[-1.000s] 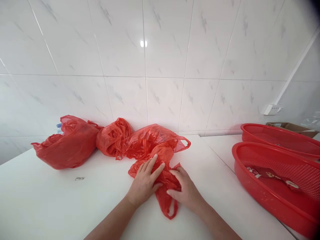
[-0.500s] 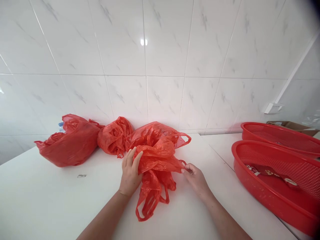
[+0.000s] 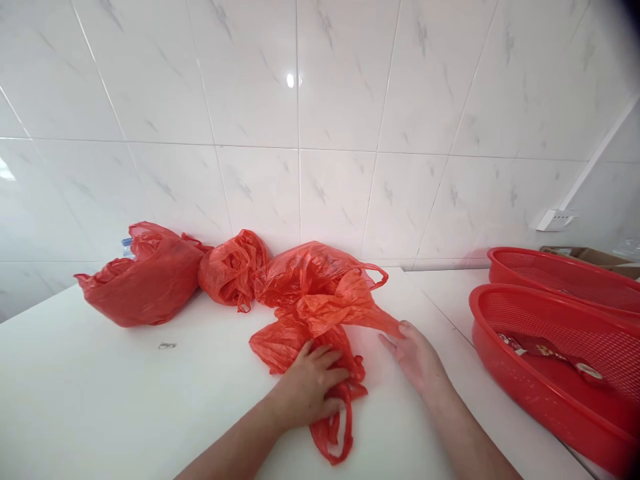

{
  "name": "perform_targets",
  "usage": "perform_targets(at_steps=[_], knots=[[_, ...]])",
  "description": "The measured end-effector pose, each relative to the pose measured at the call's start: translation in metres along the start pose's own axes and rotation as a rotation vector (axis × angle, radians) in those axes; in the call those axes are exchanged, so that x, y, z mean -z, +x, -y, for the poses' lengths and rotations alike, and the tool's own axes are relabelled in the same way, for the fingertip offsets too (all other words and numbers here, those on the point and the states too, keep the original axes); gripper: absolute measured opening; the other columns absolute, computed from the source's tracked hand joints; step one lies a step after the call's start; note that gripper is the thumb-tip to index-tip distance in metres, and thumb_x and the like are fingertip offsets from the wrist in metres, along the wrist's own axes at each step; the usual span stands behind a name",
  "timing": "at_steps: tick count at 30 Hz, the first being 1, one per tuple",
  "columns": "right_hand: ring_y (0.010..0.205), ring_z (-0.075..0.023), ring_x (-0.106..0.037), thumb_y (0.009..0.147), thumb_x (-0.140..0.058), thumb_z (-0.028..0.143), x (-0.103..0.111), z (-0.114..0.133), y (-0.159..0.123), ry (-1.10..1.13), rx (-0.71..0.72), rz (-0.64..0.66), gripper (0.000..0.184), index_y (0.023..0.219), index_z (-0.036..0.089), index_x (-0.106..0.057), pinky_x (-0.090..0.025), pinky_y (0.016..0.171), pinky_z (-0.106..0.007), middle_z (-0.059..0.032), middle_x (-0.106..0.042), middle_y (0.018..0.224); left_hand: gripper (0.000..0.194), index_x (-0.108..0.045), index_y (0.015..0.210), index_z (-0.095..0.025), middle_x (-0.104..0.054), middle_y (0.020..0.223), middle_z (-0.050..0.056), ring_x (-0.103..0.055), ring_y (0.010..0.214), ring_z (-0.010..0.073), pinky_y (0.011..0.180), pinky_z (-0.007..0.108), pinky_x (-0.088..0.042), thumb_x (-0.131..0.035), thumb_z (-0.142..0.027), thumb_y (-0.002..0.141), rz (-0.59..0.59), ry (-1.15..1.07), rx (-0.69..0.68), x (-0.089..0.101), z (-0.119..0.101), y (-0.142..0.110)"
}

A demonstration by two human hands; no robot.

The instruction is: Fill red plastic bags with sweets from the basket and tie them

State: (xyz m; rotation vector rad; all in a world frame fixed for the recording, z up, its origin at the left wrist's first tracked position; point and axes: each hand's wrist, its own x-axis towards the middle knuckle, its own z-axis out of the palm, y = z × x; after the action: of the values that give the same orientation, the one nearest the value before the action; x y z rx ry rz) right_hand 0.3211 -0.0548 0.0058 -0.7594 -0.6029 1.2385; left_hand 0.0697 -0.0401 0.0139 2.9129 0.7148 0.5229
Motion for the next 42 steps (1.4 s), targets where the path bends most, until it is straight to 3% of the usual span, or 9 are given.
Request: perform_targets(at_steps=[4, 8, 16, 21, 25, 32, 37, 40, 42], knots=[[0.109, -0.0198, -0.053, 0.068, -0.065, 0.022, 0.014, 0.017, 0.002, 0.147, 0.009, 0.02, 0.006, 0.067, 0.023, -0.06, -0.043, 0.091, -0.037, -0.0005, -0.066, 0.098, 0.027, -0.062, 0.104, -0.027, -0.062, 0.113, 0.005, -0.051, 0.11, 0.0259, 0.101, 0.05, -0.028, -0.056, -0.022, 0.078, -0.106, 0.093, 0.192, 0.01, 0.043, -0.009], [0.095, -0.0192, -0.057, 0.07, -0.066, 0.026, 0.013, 0.02, -0.005, 0.101, -0.046, 0.065, 0.008, 0.069, 0.023, -0.059, -0.046, 0.077, -0.031, -0.0008, -0.065, 0.081, 0.043, -0.058, 0.116, -0.026, -0.054, 0.129, 0.009, -0.041, 0.124, 0.0308, 0.1, 0.058, -0.026, -0.045, -0.01, 0.078, -0.298, 0.284, 0.403, 0.015, 0.075, -0.019], [0.054, -0.0127, -0.048, 0.082, -0.058, 0.035, -0.017, 0.007, -0.024, -0.105, -0.125, 0.39, 0.026, 0.064, 0.021, -0.044, -0.038, 0.06, -0.028, 0.0029, -0.051, 0.059, 0.044, -0.061, 0.108, -0.023, -0.055, 0.127, 0.009, -0.047, 0.116, 0.026, 0.098, 0.047, -0.032, -0.041, -0.001, 0.076, -0.543, 0.42, 0.212, 0.021, 0.04, -0.012], [0.063, -0.0141, -0.052, 0.083, -0.055, 0.038, -0.024, 0.005, -0.025, -0.181, -0.104, 0.377, 0.024, 0.067, 0.021, -0.048, -0.04, 0.07, -0.03, 0.0016, -0.055, 0.065, 0.031, -0.063, 0.096, -0.021, -0.064, 0.109, 0.006, -0.054, 0.099, 0.0192, 0.087, 0.036, -0.037, -0.042, -0.004, 0.083, -0.354, 0.252, -0.003, 0.015, 0.023, -0.004], [0.072, -0.0168, -0.054, 0.082, -0.053, 0.048, -0.022, 0.007, -0.022, -0.201, -0.064, 0.258, 0.032, 0.064, 0.022, -0.051, -0.042, 0.077, -0.032, -0.0001, -0.056, 0.067, 0.017, -0.064, 0.084, -0.02, -0.066, 0.095, 0.004, -0.057, 0.089, 0.0189, 0.086, 0.036, -0.037, -0.047, -0.017, 0.084, -0.212, 0.15, 0.113, 0.015, 0.041, -0.007], [0.075, -0.0203, -0.055, 0.077, -0.055, 0.055, -0.022, 0.012, -0.022, -0.185, -0.057, 0.155, 0.037, 0.065, 0.02, -0.059, -0.044, 0.07, -0.032, -0.0042, -0.06, 0.076, 0.021, -0.064, 0.09, -0.02, -0.065, 0.103, 0.007, -0.058, 0.095, 0.0229, 0.087, 0.041, -0.037, -0.044, -0.016, 0.086, -0.36, 0.276, 0.289, 0.029, 0.075, -0.02], [0.084, -0.0206, -0.053, 0.076, -0.063, 0.045, -0.031, 0.01, -0.028, -0.249, 0.017, 0.185, 0.026, 0.074, 0.02, -0.066, -0.042, 0.071, -0.03, -0.0053, -0.061, 0.086, 0.021, -0.061, 0.098, -0.018, -0.064, 0.101, 0.008, -0.058, 0.092, 0.0208, 0.082, 0.035, -0.044, -0.044, -0.025, 0.088, -0.512, 0.068, 0.255, 0.029, 0.04, -0.01], [0.078, -0.0176, -0.05, 0.074, -0.067, 0.042, -0.039, 0.006, -0.034, -0.329, 0.048, 0.233, 0.025, 0.065, 0.019, -0.063, -0.041, 0.067, -0.029, -0.0048, -0.058, 0.09, 0.026, -0.057, 0.108, -0.021, -0.062, 0.102, 0.006, -0.059, 0.08, 0.0159, 0.071, 0.028, -0.048, -0.051, -0.033, 0.085, -0.351, -0.26, 0.327, 0.021, 0.015, -0.003], [0.076, -0.0162, -0.049, 0.073, -0.067, 0.041, -0.044, 0.003, -0.038, -0.39, 0.048, 0.301, 0.03, 0.059, 0.018, -0.056, -0.04, 0.064, -0.028, -0.0043, -0.055, 0.091, 0.051, -0.049, 0.122, -0.025, -0.06, 0.111, 0.006, -0.06, 0.079, 0.0166, 0.068, 0.028, -0.049, -0.063, -0.036, 0.075, -0.242, -0.38, 0.379, 0.016, 0.003, 0.0]])
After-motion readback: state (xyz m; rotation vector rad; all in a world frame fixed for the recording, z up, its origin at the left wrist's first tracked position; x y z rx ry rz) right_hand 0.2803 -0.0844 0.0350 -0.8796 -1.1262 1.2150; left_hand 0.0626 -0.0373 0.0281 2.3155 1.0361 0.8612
